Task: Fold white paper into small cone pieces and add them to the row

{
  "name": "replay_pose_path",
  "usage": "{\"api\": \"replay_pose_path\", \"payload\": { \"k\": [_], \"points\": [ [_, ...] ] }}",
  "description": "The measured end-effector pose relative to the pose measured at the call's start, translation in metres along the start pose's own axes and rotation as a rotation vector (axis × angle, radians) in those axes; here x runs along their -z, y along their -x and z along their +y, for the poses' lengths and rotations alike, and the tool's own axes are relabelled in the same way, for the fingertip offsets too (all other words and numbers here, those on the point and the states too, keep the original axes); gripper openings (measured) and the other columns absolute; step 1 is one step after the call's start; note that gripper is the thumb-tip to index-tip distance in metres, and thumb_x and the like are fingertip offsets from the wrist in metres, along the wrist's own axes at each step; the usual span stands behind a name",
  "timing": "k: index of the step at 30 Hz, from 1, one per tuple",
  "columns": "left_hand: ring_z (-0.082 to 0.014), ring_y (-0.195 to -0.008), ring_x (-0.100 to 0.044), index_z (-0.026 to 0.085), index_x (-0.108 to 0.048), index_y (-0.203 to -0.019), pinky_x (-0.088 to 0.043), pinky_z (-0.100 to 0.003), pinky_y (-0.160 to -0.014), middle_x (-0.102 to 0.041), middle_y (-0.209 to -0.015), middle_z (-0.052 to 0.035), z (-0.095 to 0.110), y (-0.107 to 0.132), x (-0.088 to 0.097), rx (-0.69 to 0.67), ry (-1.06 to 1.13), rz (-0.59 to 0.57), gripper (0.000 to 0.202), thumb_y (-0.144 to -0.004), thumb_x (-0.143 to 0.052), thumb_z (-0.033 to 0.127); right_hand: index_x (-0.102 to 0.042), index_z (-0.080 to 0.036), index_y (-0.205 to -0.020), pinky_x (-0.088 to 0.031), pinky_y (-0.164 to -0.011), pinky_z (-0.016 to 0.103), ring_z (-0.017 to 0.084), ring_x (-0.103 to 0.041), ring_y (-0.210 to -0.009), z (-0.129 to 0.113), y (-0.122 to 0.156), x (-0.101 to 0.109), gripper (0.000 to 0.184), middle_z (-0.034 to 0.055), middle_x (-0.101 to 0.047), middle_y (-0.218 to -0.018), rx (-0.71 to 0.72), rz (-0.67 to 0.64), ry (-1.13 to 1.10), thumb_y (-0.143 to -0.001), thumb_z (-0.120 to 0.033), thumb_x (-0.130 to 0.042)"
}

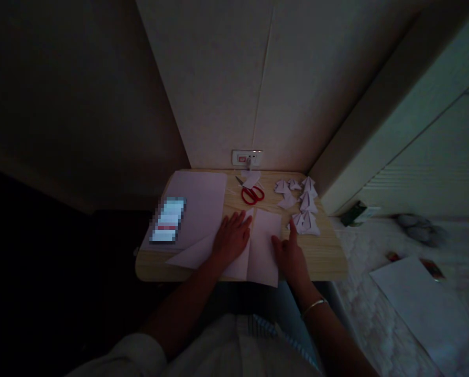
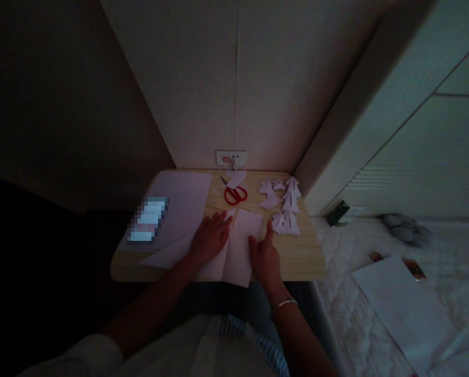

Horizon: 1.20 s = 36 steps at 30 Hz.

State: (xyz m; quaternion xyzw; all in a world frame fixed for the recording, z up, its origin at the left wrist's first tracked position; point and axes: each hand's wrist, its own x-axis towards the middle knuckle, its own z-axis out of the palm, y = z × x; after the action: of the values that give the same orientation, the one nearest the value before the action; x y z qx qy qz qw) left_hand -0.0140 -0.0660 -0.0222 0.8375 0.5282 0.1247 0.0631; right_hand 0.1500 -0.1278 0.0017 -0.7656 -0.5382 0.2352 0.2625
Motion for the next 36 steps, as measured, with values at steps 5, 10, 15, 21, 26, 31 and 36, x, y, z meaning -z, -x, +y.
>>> {"api": "replay_pose_path", "payload": {
  "k": [5,10,15,21,26,31,36],
  "points": [
    [-0.0203,-0.132,-0.033,0.028,-0.041,-0.134,-0.022,-0.043,-0.110,-0.037,-0.145,0.0003,0.000,0.000,-0.001,0.002,-0.011,0.015,0.044,-0.092,-0.029,0.032,-0.009,-0.010,-0.144,-0.035,-0.052,0.027,0.020,-0.058,-0.054,-0.002,0.009,0.006,0.070,-0.0030,-0.057,-0.055,0.033,-0.055,-0.103,-0.084,-0.034,-0.038],
    [-0.0200,-0.132,-0.034,0.028,-0.042,-0.134,-0.024,-0.043,-0.110,-0.038,-0.144,-0.0007,0.000,0.000,0.001,-0.017,-0.031,0.018,0.044,-0.092,-0.029,0.032,-0.011,-0.008,-0.144,-0.034,-0.053,0.028,0.020,-0.057,-0.054,0.000,0.015,0.002,0.068,-0.0016,-0.058,-0.056,0.041,-0.027,-0.066,-0.085,-0.032,-0.036],
    [-0.0196,-0.132,-0.033,0.027,-0.041,-0.134,-0.024,-0.042,-0.110,-0.037,-0.145,-0.0002,0.001,0.001,0.002,-0.012,-0.038,0.005,0.044,-0.092,-0.028,0.032,-0.011,-0.012,-0.145,-0.034,-0.051,0.027,0.019,-0.057,-0.052,0.004,0.018,0.005,0.068,-0.0017,-0.058,-0.057,0.045,-0.028,-0.100,-0.086,-0.035,-0.037],
    [-0.0204,-0.131,-0.036,0.026,-0.038,-0.136,-0.028,-0.041,-0.108,-0.036,-0.145,-0.0015,-0.001,-0.001,0.001,-0.030,-0.054,0.050,0.045,-0.092,-0.029,0.028,-0.001,-0.011,-0.145,-0.036,-0.047,0.026,0.018,-0.055,-0.047,0.008,0.021,0.012,0.079,-0.0049,-0.055,-0.052,-0.043,-0.164,-0.280,-0.085,-0.043,-0.042],
    [-0.0189,-0.128,-0.040,0.021,-0.042,-0.134,-0.032,-0.036,-0.107,-0.041,-0.142,-0.0021,-0.002,0.006,0.008,-0.079,-0.081,0.090,0.045,-0.092,-0.027,0.019,-0.002,-0.012,-0.144,-0.040,-0.054,0.027,0.018,-0.057,-0.054,0.007,0.027,0.010,0.073,-0.0044,-0.054,-0.058,0.040,-0.154,-0.180,-0.085,-0.031,-0.040],
    [-0.0218,-0.131,-0.035,0.019,-0.042,-0.134,-0.029,-0.040,-0.109,-0.040,-0.143,-0.0031,0.003,0.028,0.010,-0.084,-0.074,0.030,0.045,-0.092,-0.028,0.027,-0.007,-0.010,-0.143,-0.039,-0.054,0.028,0.020,-0.060,-0.058,0.009,0.029,0.000,0.062,0.0029,-0.060,-0.066,0.050,-0.065,0.049,-0.088,-0.023,-0.031],
    [-0.0208,-0.135,-0.028,0.022,-0.033,-0.139,-0.020,-0.041,-0.112,-0.030,-0.148,-0.0025,0.006,0.038,0.005,-0.058,-0.077,0.020,0.048,-0.092,-0.027,0.032,-0.006,-0.013,-0.144,-0.041,-0.055,0.028,0.022,-0.063,-0.063,0.011,0.031,-0.006,0.060,0.0064,-0.065,-0.072,0.084,-0.044,0.188,-0.089,-0.019,-0.029]
  ]
}}
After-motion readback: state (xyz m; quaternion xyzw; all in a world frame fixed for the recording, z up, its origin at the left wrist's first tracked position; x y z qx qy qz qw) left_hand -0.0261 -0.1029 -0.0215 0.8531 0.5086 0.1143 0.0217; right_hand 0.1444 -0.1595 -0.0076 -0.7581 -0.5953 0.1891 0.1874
